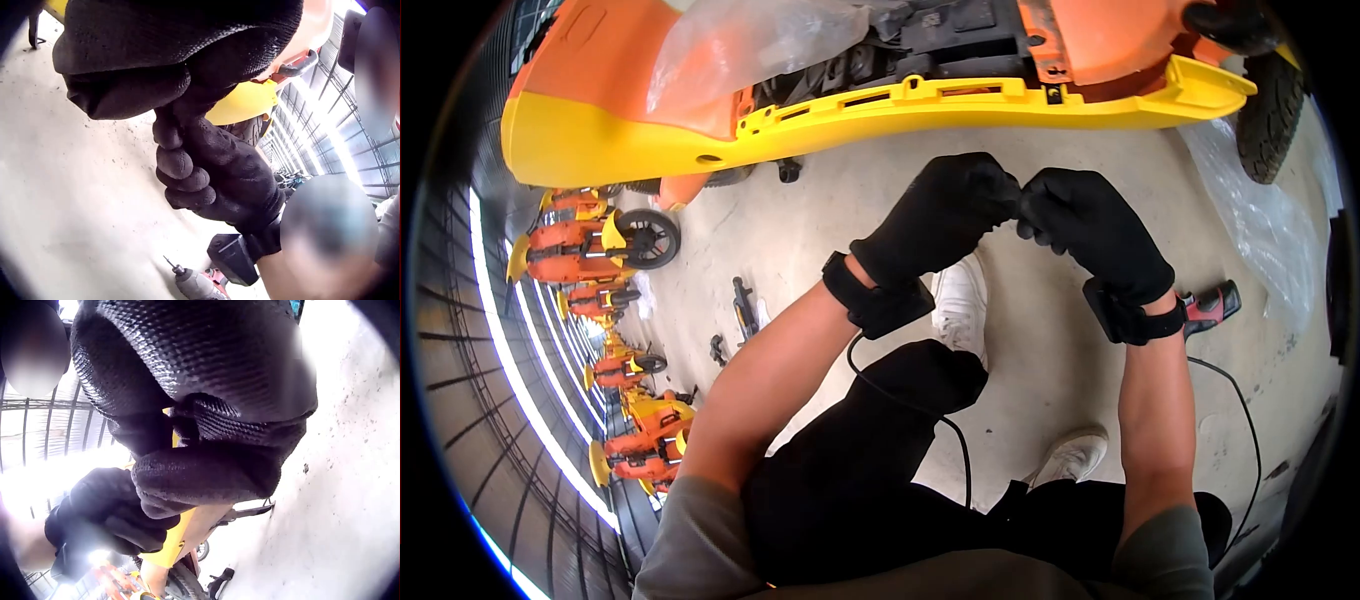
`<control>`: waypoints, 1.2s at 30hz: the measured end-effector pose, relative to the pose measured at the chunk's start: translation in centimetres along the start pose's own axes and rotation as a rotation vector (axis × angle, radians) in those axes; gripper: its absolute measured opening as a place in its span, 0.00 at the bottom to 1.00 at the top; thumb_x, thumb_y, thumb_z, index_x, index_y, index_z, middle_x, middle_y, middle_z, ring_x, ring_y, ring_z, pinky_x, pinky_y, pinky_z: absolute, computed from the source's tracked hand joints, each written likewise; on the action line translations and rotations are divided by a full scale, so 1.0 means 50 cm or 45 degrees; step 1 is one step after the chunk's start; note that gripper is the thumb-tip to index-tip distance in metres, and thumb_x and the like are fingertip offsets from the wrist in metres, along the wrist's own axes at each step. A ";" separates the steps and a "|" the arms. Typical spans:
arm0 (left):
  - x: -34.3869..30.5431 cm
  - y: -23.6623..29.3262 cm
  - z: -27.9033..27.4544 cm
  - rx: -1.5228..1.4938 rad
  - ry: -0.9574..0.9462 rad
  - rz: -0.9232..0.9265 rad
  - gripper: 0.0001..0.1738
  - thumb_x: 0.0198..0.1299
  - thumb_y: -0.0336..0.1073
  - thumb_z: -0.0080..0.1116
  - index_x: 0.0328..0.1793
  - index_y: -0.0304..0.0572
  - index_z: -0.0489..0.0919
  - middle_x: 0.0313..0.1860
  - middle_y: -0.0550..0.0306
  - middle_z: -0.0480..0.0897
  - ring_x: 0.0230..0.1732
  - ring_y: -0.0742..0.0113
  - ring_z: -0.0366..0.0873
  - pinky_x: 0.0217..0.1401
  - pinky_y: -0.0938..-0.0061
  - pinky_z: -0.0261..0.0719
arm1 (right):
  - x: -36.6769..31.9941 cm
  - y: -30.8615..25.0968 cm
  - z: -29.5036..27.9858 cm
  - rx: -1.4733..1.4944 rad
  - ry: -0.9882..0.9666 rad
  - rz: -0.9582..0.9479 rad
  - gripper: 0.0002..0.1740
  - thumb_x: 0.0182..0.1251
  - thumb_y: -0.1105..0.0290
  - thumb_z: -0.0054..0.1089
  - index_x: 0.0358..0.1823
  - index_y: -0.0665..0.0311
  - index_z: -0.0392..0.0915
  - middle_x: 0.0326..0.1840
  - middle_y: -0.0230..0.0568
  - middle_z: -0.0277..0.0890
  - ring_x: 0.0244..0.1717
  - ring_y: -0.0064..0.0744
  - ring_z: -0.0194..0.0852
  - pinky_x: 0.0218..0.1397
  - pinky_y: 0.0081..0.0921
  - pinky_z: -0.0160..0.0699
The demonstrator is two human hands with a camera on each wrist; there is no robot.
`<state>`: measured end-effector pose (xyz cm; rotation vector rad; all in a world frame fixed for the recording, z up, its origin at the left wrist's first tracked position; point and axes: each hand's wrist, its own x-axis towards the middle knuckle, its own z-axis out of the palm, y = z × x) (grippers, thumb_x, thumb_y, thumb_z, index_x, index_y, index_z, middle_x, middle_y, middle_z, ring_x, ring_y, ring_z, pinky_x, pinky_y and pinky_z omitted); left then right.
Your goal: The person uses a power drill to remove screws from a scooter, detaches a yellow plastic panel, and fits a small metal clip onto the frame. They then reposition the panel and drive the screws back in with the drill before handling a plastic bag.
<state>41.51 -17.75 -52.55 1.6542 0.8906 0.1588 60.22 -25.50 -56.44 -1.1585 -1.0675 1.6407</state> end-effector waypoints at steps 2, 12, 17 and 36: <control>-0.002 0.006 -0.001 0.065 0.003 0.001 0.08 0.58 0.19 0.55 0.44 0.34 0.78 0.36 0.59 0.82 0.39 0.76 0.78 0.46 0.79 0.77 | 0.002 -0.006 0.000 0.008 -0.020 0.057 0.10 0.67 0.70 0.52 0.34 0.70 0.78 0.25 0.37 0.78 0.26 0.23 0.72 0.33 0.21 0.72; -0.028 0.031 0.007 0.102 0.096 -0.097 0.06 0.61 0.25 0.55 0.44 0.35 0.78 0.34 0.60 0.80 0.33 0.76 0.74 0.39 0.79 0.75 | 0.004 0.010 0.027 -0.044 0.036 -0.065 0.08 0.68 0.71 0.51 0.32 0.67 0.75 0.24 0.31 0.72 0.27 0.18 0.66 0.33 0.19 0.68; -0.022 -0.016 -0.019 0.071 0.075 -0.095 0.24 0.53 0.16 0.54 0.58 0.37 0.76 0.30 0.61 0.73 0.27 0.75 0.70 0.30 0.82 0.72 | 0.032 0.048 0.020 0.257 0.056 -0.155 0.08 0.70 0.70 0.52 0.40 0.67 0.77 0.30 0.30 0.75 0.30 0.17 0.69 0.36 0.17 0.71; -0.015 0.031 -0.007 -0.524 0.063 -0.268 0.08 0.71 0.34 0.48 0.46 0.37 0.75 0.26 0.67 0.66 0.25 0.81 0.60 0.26 0.84 0.61 | 0.013 0.031 0.036 -0.189 0.565 -0.572 0.10 0.57 0.76 0.65 0.41 0.67 0.79 0.29 0.37 0.74 0.26 0.25 0.71 0.32 0.22 0.71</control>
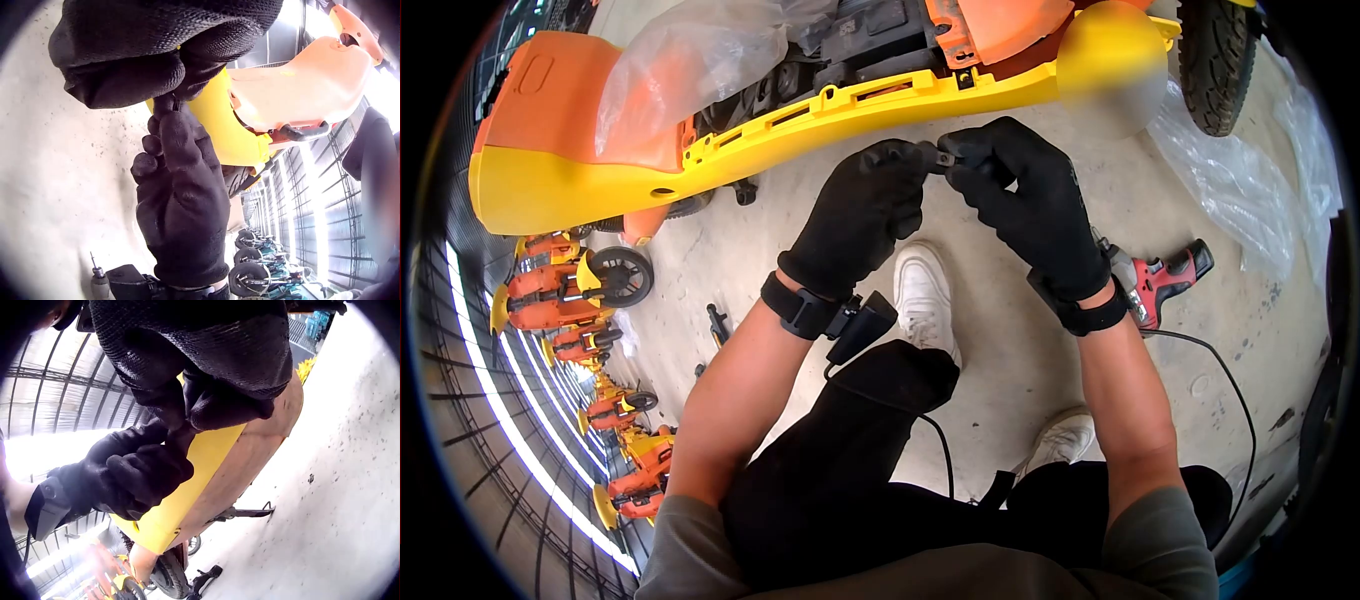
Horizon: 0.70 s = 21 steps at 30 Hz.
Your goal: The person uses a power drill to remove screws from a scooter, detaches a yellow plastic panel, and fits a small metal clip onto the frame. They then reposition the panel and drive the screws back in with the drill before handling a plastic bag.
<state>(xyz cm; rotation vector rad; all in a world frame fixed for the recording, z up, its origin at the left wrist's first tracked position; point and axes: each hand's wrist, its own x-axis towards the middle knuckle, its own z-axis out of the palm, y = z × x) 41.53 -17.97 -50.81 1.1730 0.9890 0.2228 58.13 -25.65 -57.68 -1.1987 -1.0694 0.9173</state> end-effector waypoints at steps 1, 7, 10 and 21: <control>0.004 -0.007 -0.005 0.000 -0.001 0.001 0.08 0.71 0.34 0.48 0.46 0.37 0.75 0.26 0.67 0.66 0.25 0.81 0.60 0.26 0.84 0.61 | 0.000 -0.002 -0.002 -0.001 0.001 -0.001 0.10 0.57 0.76 0.65 0.41 0.67 0.79 0.29 0.37 0.74 0.26 0.25 0.71 0.32 0.22 0.71; 0.017 0.001 0.007 -0.492 0.034 -0.138 0.10 0.72 0.40 0.47 0.42 0.42 0.75 0.22 0.70 0.58 0.22 0.80 0.53 0.24 0.83 0.55 | -0.001 -0.009 -0.014 0.067 0.022 0.010 0.09 0.58 0.77 0.63 0.41 0.67 0.79 0.30 0.38 0.75 0.25 0.25 0.72 0.31 0.22 0.71; 0.013 0.015 0.017 -0.296 0.043 -0.161 0.10 0.72 0.39 0.48 0.44 0.41 0.75 0.22 0.70 0.59 0.22 0.80 0.54 0.24 0.83 0.56 | -0.003 -0.007 -0.018 0.073 0.022 0.018 0.09 0.58 0.77 0.63 0.41 0.67 0.79 0.31 0.38 0.76 0.25 0.25 0.72 0.31 0.21 0.71; 0.003 0.077 0.091 -0.159 0.041 -0.228 0.40 0.71 0.64 0.34 0.51 0.27 0.77 0.18 0.73 0.51 0.18 0.81 0.47 0.20 0.84 0.47 | 0.009 -0.006 -0.164 0.304 -0.257 0.334 0.10 0.64 0.72 0.60 0.44 0.69 0.80 0.35 0.32 0.80 0.34 0.15 0.72 0.36 0.18 0.74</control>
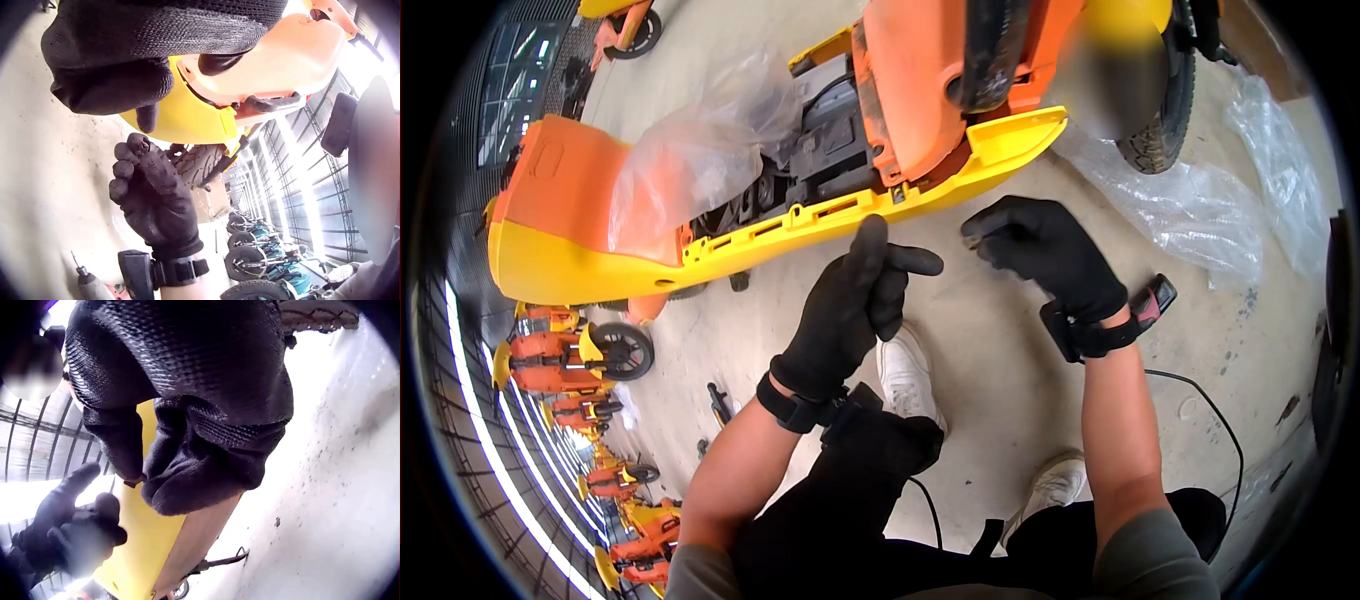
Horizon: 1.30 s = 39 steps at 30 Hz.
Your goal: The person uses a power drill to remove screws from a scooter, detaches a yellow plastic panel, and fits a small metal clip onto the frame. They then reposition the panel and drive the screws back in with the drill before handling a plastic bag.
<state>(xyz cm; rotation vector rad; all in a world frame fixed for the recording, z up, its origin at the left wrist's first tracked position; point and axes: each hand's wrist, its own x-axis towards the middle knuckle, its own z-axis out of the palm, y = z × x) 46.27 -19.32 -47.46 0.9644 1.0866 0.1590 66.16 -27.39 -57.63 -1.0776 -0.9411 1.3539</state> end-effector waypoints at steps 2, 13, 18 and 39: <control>0.005 0.012 0.014 -0.011 -0.045 -0.084 0.49 0.66 0.73 0.30 0.51 0.25 0.77 0.18 0.73 0.50 0.17 0.80 0.45 0.19 0.83 0.45 | -0.008 -0.008 -0.036 0.226 0.154 0.002 0.12 0.64 0.72 0.59 0.46 0.70 0.80 0.40 0.35 0.81 0.38 0.20 0.75 0.43 0.19 0.75; 0.074 0.026 0.103 -0.381 -0.224 -0.181 0.51 0.61 0.75 0.39 0.57 0.23 0.72 0.20 0.72 0.51 0.19 0.80 0.47 0.22 0.82 0.47 | -0.009 -0.059 -0.033 0.582 0.464 -0.401 0.17 0.70 0.70 0.55 0.57 0.69 0.74 0.55 0.40 0.75 0.57 0.30 0.74 0.61 0.31 0.75; 0.086 0.020 0.097 -0.505 -0.317 -0.170 0.50 0.61 0.73 0.43 0.60 0.22 0.69 0.22 0.71 0.54 0.21 0.78 0.49 0.25 0.81 0.49 | -0.011 -0.069 -0.042 0.650 0.390 -0.410 0.16 0.70 0.70 0.55 0.56 0.69 0.74 0.53 0.39 0.75 0.54 0.27 0.74 0.60 0.29 0.76; 0.086 -0.003 0.099 -0.530 -0.392 -0.148 0.48 0.57 0.70 0.45 0.61 0.25 0.69 0.27 0.66 0.60 0.26 0.73 0.54 0.30 0.77 0.55 | 0.014 -0.223 -0.044 -0.182 0.335 -0.375 0.13 0.58 0.68 0.59 0.41 0.68 0.81 0.27 0.30 0.75 0.27 0.16 0.69 0.31 0.17 0.68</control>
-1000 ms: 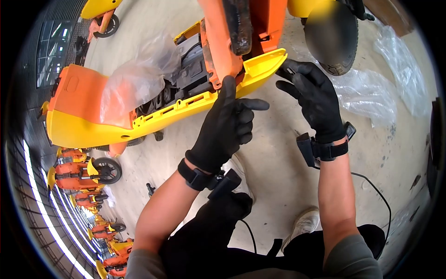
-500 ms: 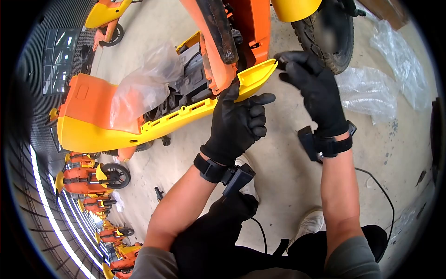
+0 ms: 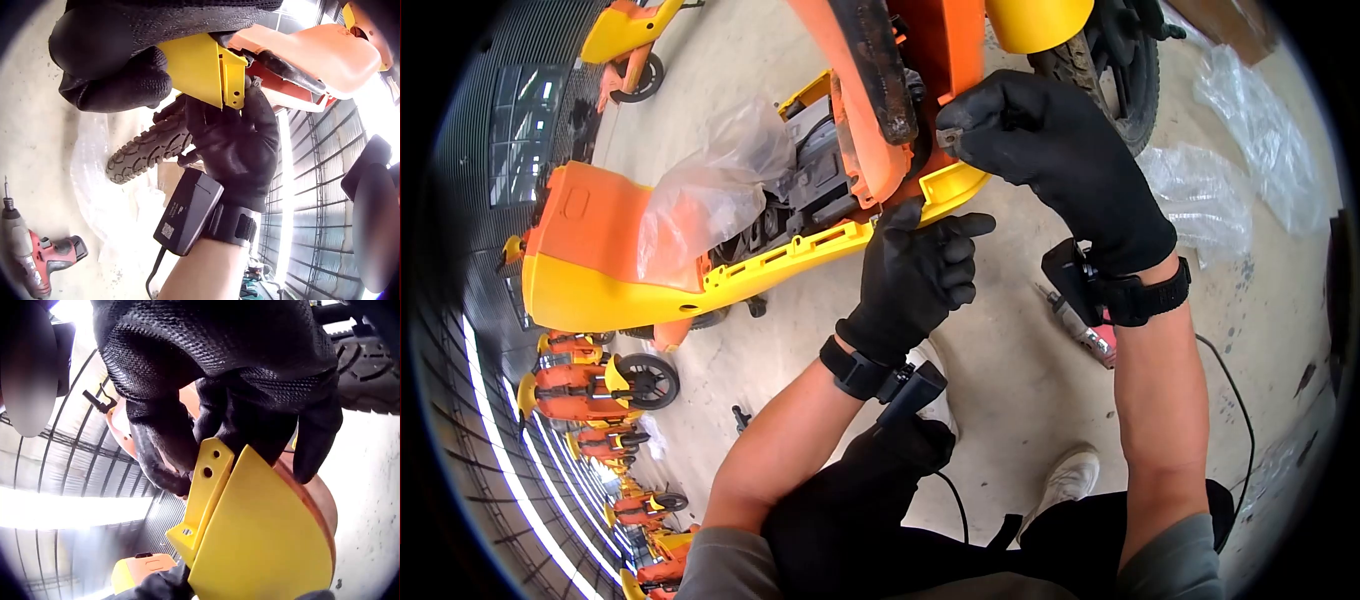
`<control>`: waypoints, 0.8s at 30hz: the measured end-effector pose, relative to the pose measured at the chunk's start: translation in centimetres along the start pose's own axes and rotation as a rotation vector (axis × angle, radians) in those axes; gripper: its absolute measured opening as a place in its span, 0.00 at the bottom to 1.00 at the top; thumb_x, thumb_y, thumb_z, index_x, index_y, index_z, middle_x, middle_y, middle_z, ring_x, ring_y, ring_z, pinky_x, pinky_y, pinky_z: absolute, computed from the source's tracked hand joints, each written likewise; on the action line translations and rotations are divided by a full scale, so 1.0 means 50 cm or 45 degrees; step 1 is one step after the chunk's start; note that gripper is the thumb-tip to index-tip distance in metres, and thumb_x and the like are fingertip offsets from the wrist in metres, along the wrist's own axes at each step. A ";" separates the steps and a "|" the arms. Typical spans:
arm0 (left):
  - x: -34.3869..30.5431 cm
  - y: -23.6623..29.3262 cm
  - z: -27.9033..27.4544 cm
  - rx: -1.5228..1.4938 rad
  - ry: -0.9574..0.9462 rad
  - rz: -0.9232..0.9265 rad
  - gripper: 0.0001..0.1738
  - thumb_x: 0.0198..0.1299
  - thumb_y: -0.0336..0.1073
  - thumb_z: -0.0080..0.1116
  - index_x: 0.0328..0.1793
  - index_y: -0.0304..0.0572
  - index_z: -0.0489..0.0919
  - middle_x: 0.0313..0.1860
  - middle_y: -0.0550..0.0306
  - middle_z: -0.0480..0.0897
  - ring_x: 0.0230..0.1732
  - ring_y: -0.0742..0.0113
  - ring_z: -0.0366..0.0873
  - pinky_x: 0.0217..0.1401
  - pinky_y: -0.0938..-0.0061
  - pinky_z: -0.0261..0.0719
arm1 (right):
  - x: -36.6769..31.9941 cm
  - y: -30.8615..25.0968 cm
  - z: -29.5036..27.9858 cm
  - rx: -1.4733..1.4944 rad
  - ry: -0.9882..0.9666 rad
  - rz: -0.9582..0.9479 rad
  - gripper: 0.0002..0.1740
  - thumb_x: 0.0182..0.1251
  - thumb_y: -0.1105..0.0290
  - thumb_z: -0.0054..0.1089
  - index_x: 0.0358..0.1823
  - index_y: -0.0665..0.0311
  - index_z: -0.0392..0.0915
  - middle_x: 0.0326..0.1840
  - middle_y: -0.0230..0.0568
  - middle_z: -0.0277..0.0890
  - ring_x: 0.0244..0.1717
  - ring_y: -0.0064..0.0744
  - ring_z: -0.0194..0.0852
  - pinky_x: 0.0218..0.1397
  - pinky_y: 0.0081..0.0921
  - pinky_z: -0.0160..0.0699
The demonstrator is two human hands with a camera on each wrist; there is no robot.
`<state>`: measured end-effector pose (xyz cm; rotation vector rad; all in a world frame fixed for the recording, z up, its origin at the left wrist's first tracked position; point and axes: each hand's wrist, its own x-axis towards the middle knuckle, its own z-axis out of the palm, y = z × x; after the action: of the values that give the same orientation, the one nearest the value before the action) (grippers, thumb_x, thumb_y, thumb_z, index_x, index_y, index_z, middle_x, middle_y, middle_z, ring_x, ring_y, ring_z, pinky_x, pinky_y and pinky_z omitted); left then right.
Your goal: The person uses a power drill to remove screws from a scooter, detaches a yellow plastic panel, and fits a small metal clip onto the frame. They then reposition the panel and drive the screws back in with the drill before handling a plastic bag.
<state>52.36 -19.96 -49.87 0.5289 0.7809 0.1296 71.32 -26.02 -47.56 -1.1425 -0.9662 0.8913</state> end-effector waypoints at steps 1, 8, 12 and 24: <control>0.000 0.000 0.000 -0.005 0.006 -0.004 0.48 0.57 0.70 0.45 0.61 0.25 0.69 0.27 0.66 0.59 0.26 0.73 0.54 0.30 0.77 0.55 | 0.000 0.003 0.005 -0.005 -0.009 -0.002 0.13 0.58 0.68 0.59 0.41 0.68 0.81 0.27 0.30 0.75 0.27 0.16 0.69 0.31 0.17 0.68; 0.001 -0.001 -0.001 0.034 0.008 -0.007 0.45 0.57 0.68 0.45 0.61 0.27 0.70 0.27 0.67 0.59 0.26 0.74 0.55 0.30 0.78 0.54 | 0.005 0.021 0.020 0.056 0.022 0.020 0.11 0.59 0.68 0.58 0.37 0.69 0.80 0.30 0.32 0.78 0.30 0.17 0.71 0.36 0.18 0.69; -0.001 -0.002 0.012 0.087 0.043 -0.012 0.42 0.56 0.67 0.46 0.56 0.32 0.72 0.27 0.67 0.60 0.26 0.74 0.55 0.30 0.78 0.54 | 0.009 0.030 0.043 0.000 0.088 -0.019 0.09 0.59 0.70 0.56 0.32 0.69 0.80 0.30 0.35 0.78 0.29 0.19 0.72 0.36 0.20 0.70; 0.000 0.000 0.013 -0.055 0.037 0.007 0.38 0.57 0.64 0.46 0.54 0.31 0.74 0.25 0.67 0.62 0.25 0.73 0.57 0.29 0.78 0.56 | 0.018 0.042 0.069 -1.266 -0.024 -0.234 0.10 0.53 0.73 0.63 0.37 0.67 0.83 0.34 0.40 0.82 0.33 0.35 0.80 0.41 0.24 0.78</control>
<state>52.83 -20.23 -49.51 0.4890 0.8031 0.1589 68.21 -23.69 -49.00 -1.8214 -1.5698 0.2275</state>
